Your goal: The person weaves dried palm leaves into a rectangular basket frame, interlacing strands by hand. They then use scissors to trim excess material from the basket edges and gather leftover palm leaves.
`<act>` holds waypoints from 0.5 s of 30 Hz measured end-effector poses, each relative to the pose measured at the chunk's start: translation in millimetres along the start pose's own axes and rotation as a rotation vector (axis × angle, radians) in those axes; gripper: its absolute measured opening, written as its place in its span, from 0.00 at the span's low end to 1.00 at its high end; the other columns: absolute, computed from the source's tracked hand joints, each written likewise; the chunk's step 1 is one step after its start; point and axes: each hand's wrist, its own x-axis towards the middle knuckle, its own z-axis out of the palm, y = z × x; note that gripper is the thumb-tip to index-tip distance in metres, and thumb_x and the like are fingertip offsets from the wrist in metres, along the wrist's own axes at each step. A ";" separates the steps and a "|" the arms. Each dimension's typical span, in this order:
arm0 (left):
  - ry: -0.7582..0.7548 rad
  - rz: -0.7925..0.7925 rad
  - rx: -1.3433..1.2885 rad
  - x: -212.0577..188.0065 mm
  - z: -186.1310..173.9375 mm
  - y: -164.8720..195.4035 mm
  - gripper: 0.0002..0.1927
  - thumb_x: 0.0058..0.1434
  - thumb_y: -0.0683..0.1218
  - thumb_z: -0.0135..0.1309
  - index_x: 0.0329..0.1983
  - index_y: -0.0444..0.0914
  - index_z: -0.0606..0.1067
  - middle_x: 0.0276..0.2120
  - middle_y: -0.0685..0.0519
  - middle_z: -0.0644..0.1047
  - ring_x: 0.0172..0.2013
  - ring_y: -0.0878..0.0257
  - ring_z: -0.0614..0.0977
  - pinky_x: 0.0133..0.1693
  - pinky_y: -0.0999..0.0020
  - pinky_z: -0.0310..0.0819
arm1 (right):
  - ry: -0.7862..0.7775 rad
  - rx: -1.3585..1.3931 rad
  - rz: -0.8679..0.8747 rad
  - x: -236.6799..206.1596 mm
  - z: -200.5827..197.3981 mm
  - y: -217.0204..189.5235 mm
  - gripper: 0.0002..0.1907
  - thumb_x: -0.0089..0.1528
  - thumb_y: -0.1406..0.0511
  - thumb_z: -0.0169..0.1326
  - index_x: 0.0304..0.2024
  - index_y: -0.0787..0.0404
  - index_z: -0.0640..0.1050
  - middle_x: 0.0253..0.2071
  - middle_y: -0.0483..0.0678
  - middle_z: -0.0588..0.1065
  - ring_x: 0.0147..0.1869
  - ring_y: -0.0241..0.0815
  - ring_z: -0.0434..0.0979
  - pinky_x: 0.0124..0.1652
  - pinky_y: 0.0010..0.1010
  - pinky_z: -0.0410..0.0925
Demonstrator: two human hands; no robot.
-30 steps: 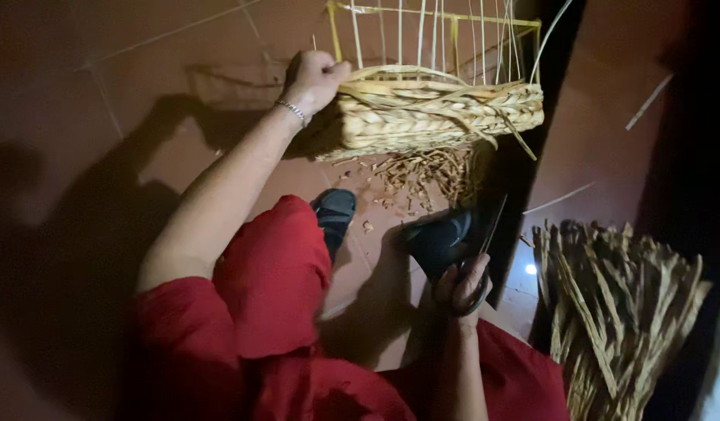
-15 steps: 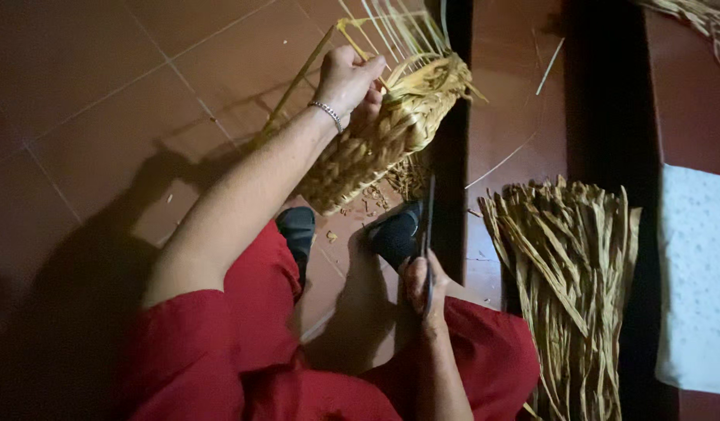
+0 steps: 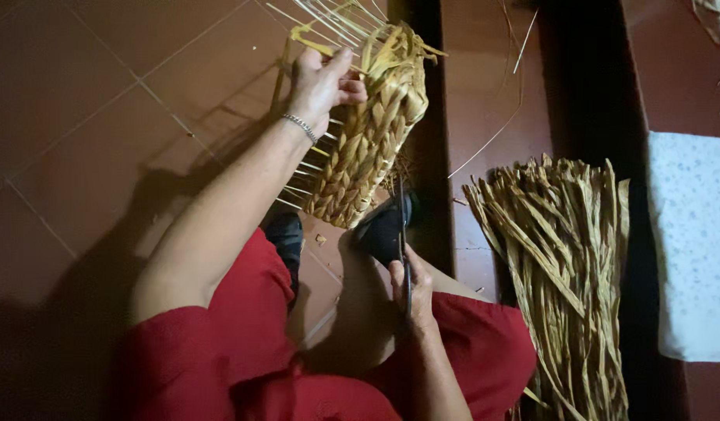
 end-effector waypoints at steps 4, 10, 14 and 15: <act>0.015 0.026 -0.031 -2.2 -10.0 -11.0 0.11 0.70 0.46 0.51 0.48 0.34 0.68 0.34 0.50 0.76 0.26 0.63 0.82 0.27 0.64 0.85 | 0.000 0.053 0.275 0.1 -2.1 6.6 0.19 0.68 0.64 0.47 0.55 0.69 0.78 0.25 0.42 0.67 0.28 0.30 0.64 0.28 0.24 0.63; 0.079 0.057 -0.139 6.5 -12.8 -17.7 0.13 0.70 0.47 0.54 0.45 0.33 0.67 0.35 0.47 0.77 0.28 0.60 0.82 0.30 0.61 0.86 | 0.003 0.103 0.227 5.6 1.1 12.1 0.16 0.70 0.61 0.44 0.48 0.69 0.76 0.24 0.39 0.68 0.27 0.28 0.64 0.27 0.23 0.62; 0.140 0.088 -0.144 11.0 -10.0 -15.5 0.15 0.70 0.48 0.54 0.45 0.32 0.66 0.34 0.45 0.78 0.29 0.59 0.84 0.31 0.60 0.88 | 0.021 -0.049 0.273 2.7 7.3 22.2 0.16 0.71 0.60 0.43 0.38 0.65 0.75 0.22 0.41 0.68 0.25 0.32 0.66 0.27 0.27 0.63; 0.156 0.085 -0.136 10.1 -9.9 -14.6 0.16 0.70 0.49 0.54 0.45 0.31 0.67 0.34 0.44 0.79 0.30 0.58 0.85 0.31 0.60 0.88 | 0.049 0.026 0.355 1.7 10.6 25.2 0.16 0.71 0.60 0.43 0.37 0.65 0.75 0.22 0.42 0.66 0.25 0.33 0.64 0.26 0.30 0.61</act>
